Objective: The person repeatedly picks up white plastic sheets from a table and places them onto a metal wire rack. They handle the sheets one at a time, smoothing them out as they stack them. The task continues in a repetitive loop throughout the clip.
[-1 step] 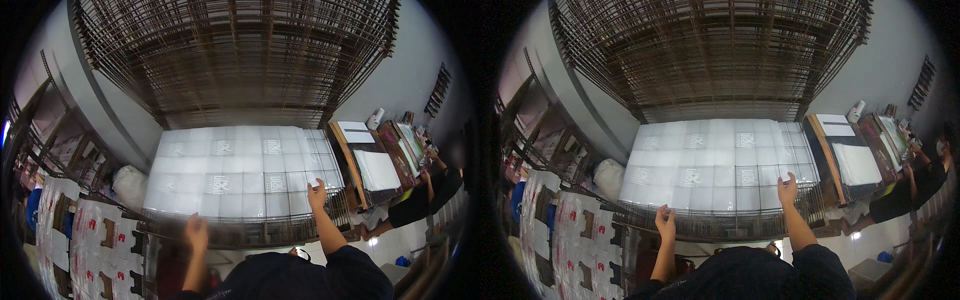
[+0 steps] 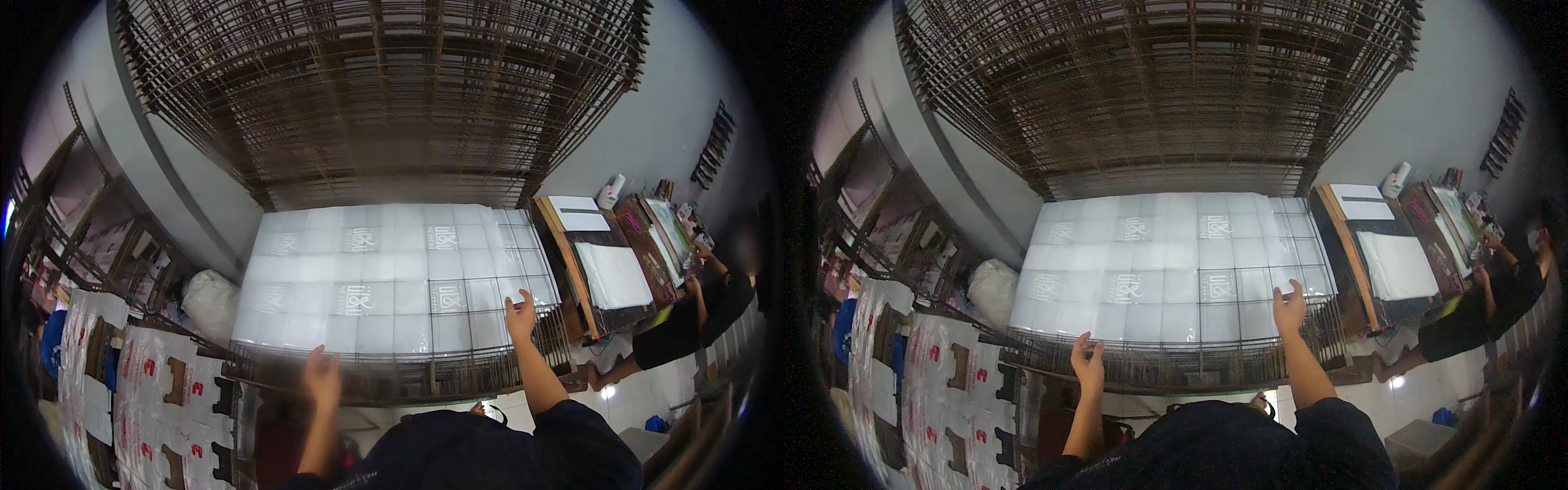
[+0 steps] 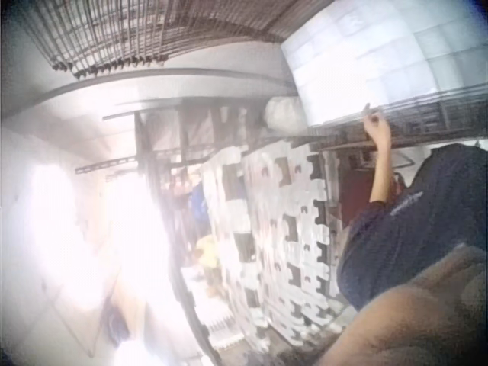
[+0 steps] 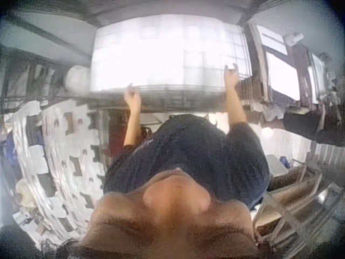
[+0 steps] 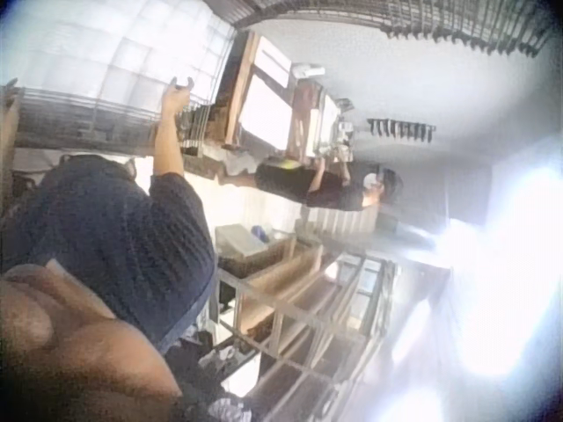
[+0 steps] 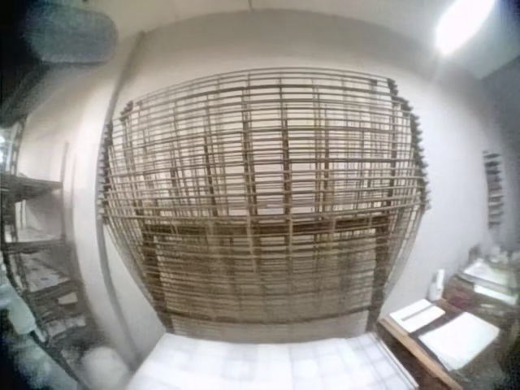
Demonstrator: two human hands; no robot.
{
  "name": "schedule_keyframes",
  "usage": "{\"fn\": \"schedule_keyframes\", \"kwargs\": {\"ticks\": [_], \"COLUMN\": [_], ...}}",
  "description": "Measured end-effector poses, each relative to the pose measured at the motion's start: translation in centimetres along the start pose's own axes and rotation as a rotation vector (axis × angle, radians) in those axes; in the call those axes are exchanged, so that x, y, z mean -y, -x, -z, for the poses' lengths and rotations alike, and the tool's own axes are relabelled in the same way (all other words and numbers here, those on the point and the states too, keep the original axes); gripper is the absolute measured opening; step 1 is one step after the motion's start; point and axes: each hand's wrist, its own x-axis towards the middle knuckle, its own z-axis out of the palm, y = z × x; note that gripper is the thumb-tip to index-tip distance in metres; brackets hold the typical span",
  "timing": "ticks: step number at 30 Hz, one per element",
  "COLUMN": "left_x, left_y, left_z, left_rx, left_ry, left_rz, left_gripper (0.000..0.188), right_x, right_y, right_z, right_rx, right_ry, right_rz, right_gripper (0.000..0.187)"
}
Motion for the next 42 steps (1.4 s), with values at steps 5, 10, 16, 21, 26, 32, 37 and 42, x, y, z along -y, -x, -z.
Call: {"fn": "schedule_keyframes", "kwargs": {"ticks": [5, 10, 16, 21, 26, 32, 37, 42], "left_x": [-5.4, -4.6, -7.2, -5.1, -2.5, -3.0, -2.2, 0.0], "left_y": [2.4, 3.5, 6.3, 10.6, 14.6, 18.4, 19.3, 21.5], "left_z": [-1.9, -6.7, -14.9, -16.4, -14.9, -17.1, -20.2, -19.8], "left_rx": [0.281, 0.495, 0.795, 0.808, 0.682, 0.497, 0.064, -0.077], "left_ry": [0.15, 0.206, 0.204, -0.017, -0.247, -0.557, -0.902, -0.983], "left_rz": [0.176, -0.009, -0.142, -0.36, -0.571, -0.598, -0.6, -0.368], "left_gripper": [0.04, 0.041, 0.042, 0.04, 0.04, 0.057, 0.064, 0.064], "right_x": [-6.2, -8.9, -22.5, -36.8, -36.5, -40.5, -40.5, -42.4], "right_y": [-2.9, -4.7, 0.3, 17.2, 20.3, 6.2, -6.8, -9.2], "right_z": [5.7, 16.5, 29.4, 35.3, 32.9, 31.8, 28.5, 27.5], "right_rx": [-0.233, -0.544, -0.88, -0.046, 0.738, 0.379, 0.248, 0.163], "right_ry": [-0.15, -0.678, -0.361, 0.481, 0.476, 0.501, 0.305, 0.18], "right_rz": [-0.155, -0.519, -0.509, -0.855, -1.271, -0.778, -0.302, -0.348], "right_gripper": [0.044, 0.028, 0.027, 0.045, 0.051, 0.052, 0.044, 0.055]}}
